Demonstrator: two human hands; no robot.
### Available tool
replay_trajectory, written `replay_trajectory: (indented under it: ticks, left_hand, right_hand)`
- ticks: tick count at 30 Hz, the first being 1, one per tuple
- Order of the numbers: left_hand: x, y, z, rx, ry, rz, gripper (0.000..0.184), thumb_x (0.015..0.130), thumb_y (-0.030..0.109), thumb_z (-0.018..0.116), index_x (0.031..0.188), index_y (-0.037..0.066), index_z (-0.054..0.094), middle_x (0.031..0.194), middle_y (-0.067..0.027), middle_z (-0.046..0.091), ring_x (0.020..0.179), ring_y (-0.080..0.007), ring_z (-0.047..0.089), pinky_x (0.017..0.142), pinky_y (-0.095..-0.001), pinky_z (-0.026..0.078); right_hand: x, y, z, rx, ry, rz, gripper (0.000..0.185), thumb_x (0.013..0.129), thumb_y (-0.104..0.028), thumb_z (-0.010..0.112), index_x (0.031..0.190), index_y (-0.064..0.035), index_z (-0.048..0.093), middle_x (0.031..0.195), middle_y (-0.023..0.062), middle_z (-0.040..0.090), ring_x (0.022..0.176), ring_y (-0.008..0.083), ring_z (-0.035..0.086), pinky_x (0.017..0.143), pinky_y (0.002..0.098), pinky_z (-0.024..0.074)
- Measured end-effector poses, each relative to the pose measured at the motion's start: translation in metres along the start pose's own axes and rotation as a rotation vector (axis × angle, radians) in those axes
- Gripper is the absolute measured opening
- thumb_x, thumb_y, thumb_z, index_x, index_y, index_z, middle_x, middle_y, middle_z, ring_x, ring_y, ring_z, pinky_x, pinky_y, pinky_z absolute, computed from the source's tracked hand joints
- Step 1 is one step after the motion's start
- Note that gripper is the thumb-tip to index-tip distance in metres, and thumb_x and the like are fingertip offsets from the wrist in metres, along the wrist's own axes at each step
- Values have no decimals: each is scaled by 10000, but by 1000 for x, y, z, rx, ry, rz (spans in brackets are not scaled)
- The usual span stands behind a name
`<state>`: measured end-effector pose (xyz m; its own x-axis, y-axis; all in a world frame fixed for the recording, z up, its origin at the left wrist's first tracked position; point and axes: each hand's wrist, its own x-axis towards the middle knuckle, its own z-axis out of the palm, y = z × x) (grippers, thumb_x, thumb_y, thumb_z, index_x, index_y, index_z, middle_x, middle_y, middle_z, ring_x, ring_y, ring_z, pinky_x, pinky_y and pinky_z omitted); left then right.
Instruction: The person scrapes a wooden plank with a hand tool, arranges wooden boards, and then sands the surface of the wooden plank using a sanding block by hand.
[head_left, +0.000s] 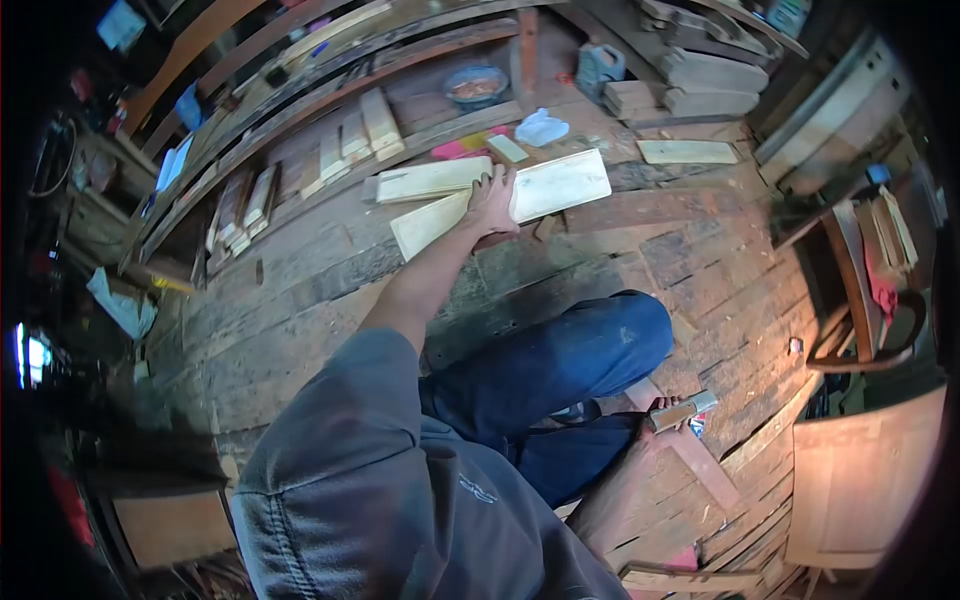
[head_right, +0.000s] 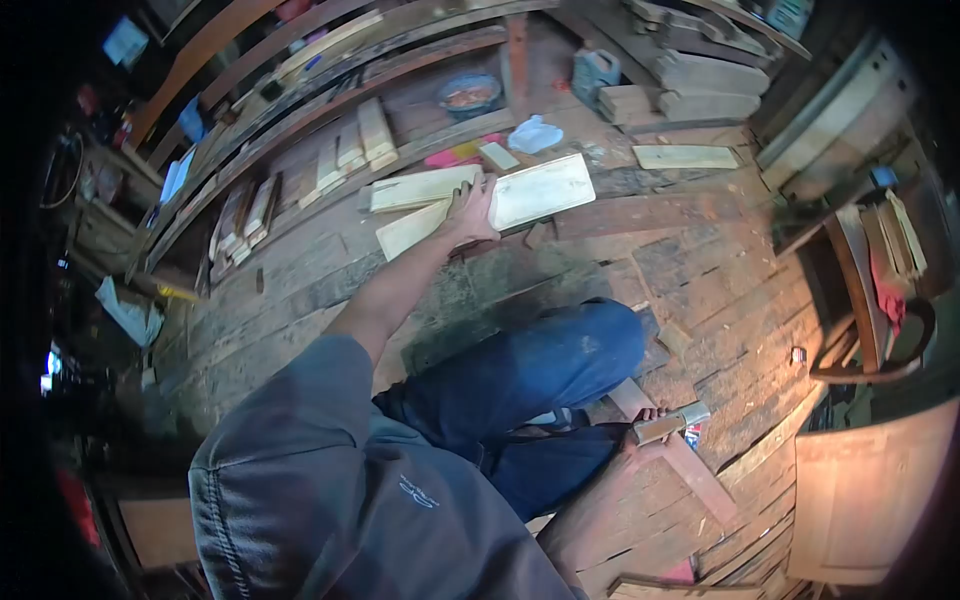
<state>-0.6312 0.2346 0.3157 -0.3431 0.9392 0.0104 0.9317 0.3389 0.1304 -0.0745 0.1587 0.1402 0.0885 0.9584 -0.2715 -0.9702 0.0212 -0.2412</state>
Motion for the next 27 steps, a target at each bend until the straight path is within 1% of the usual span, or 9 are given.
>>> replay_trajectory:
  ticks: [6, 7, 8, 9, 11, 14, 15, 24, 27]
  left_hand:
    - [17, -66, -15, 141, -41, -39, 1234, 501, 361, 951, 1482, 13, 288, 1411, -187, 398, 1251, -443, 491, 1047, -560, 436]
    - [26, -77, -10, 153, -46, -48, 1222, 503, 358, 953, 1474, 12, 297, 1408, -181, 408, 1250, -437, 492, 1047, -560, 436]
    - [31, -92, 3, 193, -29, -65, 1211, 511, 363, 955, 1475, 23, 306, 1406, -162, 424, 1258, -429, 488, 1053, -559, 432]
    - [35, -106, 16, 198, -47, -86, 1217, 509, 368, 957, 1478, 25, 306, 1406, -159, 424, 1262, -427, 484, 1056, -560, 428]
    - [46, -136, 39, 216, -74, -116, 1228, 506, 379, 961, 1483, 29, 305, 1408, -153, 424, 1272, -424, 477, 1062, -563, 421]
    - [57, -183, 79, 236, -93, -179, 1254, 510, 404, 964, 1499, 33, 288, 1418, -138, 418, 1284, -420, 463, 1072, -569, 407]
    - [62, -198, 88, 243, -89, -195, 1262, 511, 408, 964, 1504, 34, 281, 1421, -134, 416, 1288, -418, 458, 1074, -569, 404]
    - [111, -282, 119, 263, -230, -43, 1309, 548, 348, 951, 1564, 47, 184, 1484, -162, 374, 1366, -401, 404, 1166, -506, 328]
    - [135, -300, 125, 209, -264, 4, 1321, 532, 319, 963, 1567, 54, 185, 1497, -146, 373, 1387, -369, 398, 1179, -507, 316]
  right_hand:
    - [-31, 32, 65, -164, 215, -33, 548, 937, -353, 474, 1327, 31, 504, 1039, 143, 570, 817, 232, 507, 744, 359, 472]
    - [-28, 37, 71, -207, 216, -34, 560, 934, -358, 468, 1345, 21, 502, 1043, 146, 578, 814, 229, 510, 749, 354, 476]
    - [-16, 20, 29, -176, 19, 99, 565, 920, -354, 488, 1363, -3, 502, 1043, 136, 586, 793, 231, 515, 746, 359, 493]
    - [-22, 24, 46, -287, 205, 38, 560, 916, -362, 510, 1348, -6, 509, 1044, 124, 588, 775, 230, 514, 707, 351, 500]
    - [-28, 19, 55, -334, 233, 38, 558, 918, -357, 525, 1359, -17, 498, 1028, 114, 585, 759, 210, 513, 664, 336, 493]
    - [-19, 4, 32, -422, 231, -31, 570, 911, -347, 556, 1371, -22, 469, 984, 91, 566, 740, 171, 502, 646, 314, 472]
    - [-10, -7, 8, -362, 23, 47, 557, 912, -335, 559, 1359, -13, 472, 962, 88, 553, 736, 171, 497, 640, 309, 464]
    - [7, 29, 27, -358, 52, 30, 568, 927, -302, 556, 1423, -49, 446, 976, 137, 600, 697, 195, 497, 624, 333, 487]
    - [7, 44, 49, -432, 213, -37, 561, 932, -296, 557, 1421, -46, 441, 990, 141, 601, 711, 206, 525, 637, 336, 514]
